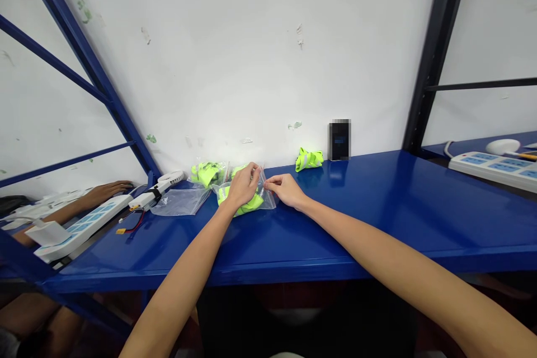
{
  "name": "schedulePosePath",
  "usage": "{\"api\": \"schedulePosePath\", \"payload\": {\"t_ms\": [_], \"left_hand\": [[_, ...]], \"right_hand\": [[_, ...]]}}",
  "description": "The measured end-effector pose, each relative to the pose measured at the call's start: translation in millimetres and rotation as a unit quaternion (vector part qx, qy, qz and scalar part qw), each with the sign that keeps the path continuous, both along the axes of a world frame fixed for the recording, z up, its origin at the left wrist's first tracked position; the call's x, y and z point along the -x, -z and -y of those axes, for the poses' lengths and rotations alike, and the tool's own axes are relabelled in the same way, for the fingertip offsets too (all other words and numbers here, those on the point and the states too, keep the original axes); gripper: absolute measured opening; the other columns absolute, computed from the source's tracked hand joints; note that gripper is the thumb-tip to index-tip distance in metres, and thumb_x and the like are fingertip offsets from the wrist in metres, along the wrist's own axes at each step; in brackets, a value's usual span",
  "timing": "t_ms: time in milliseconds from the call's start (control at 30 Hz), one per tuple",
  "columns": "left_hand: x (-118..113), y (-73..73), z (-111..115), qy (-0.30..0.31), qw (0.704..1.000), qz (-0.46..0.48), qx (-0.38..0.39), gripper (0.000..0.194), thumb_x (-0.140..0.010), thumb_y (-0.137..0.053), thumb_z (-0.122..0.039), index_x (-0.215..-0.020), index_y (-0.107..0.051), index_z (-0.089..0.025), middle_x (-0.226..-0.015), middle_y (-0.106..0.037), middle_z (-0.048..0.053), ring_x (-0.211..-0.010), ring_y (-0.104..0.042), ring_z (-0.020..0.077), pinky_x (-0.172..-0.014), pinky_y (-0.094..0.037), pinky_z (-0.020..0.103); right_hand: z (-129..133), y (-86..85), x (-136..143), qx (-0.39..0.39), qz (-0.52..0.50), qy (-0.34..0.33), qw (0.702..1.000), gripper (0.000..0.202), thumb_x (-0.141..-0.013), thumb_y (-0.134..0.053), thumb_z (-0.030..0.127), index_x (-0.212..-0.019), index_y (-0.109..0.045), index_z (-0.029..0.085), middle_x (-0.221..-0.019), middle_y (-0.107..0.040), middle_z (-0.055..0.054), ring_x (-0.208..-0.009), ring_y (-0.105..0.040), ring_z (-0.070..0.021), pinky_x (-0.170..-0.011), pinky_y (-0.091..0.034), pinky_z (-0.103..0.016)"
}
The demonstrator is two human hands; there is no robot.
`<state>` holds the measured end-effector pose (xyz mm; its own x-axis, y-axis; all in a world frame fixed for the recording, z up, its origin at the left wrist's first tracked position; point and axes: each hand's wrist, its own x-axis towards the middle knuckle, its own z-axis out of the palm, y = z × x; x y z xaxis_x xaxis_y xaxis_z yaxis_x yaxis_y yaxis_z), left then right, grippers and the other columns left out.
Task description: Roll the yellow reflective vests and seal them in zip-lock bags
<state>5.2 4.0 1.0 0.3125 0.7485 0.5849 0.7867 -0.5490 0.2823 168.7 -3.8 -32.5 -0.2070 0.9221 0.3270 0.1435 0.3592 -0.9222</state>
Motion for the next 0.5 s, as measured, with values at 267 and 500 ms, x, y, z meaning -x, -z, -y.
{"api": "schedulePosePath", "payload": {"t_ms": [267, 500], "left_hand": [[1.8, 1.5, -3.2, 0.007, 1.0, -0.008, 0.007, 0.025, -0.098, -0.033, -0.038, -0.097, -0.053, -0.023, -0.093, -0.067, 0.005, -0.085, -0.061, 0.0204, -0.072, -0.04, 0.03], [1.3, 3.6, -4.4, 0.001, 0.999, -0.033, -0.004, 0.023, -0.099, -0.031, -0.035, -0.095, -0.051, -0.022, -0.09, -0.065, 0.005, -0.082, -0.06, 0.0206, -0.068, -0.036, 0.03]], "right_hand": [[-2.9, 2.6, -2.5, -0.005, 0.018, 0.003, 1.0, 0.034, -0.076, -0.065, 0.046, -0.08, -0.075, 0.014, -0.071, -0.07, -0.005, -0.06, -0.057, -0.0163, -0.058, -0.047, -0.029], [-2.2, 0.1, -0.4, -0.035, 0.031, -0.006, 0.999, 0.027, -0.077, -0.063, 0.041, -0.075, -0.07, 0.015, -0.067, -0.066, -0.004, -0.059, -0.056, -0.0156, -0.056, -0.044, -0.028]]}}
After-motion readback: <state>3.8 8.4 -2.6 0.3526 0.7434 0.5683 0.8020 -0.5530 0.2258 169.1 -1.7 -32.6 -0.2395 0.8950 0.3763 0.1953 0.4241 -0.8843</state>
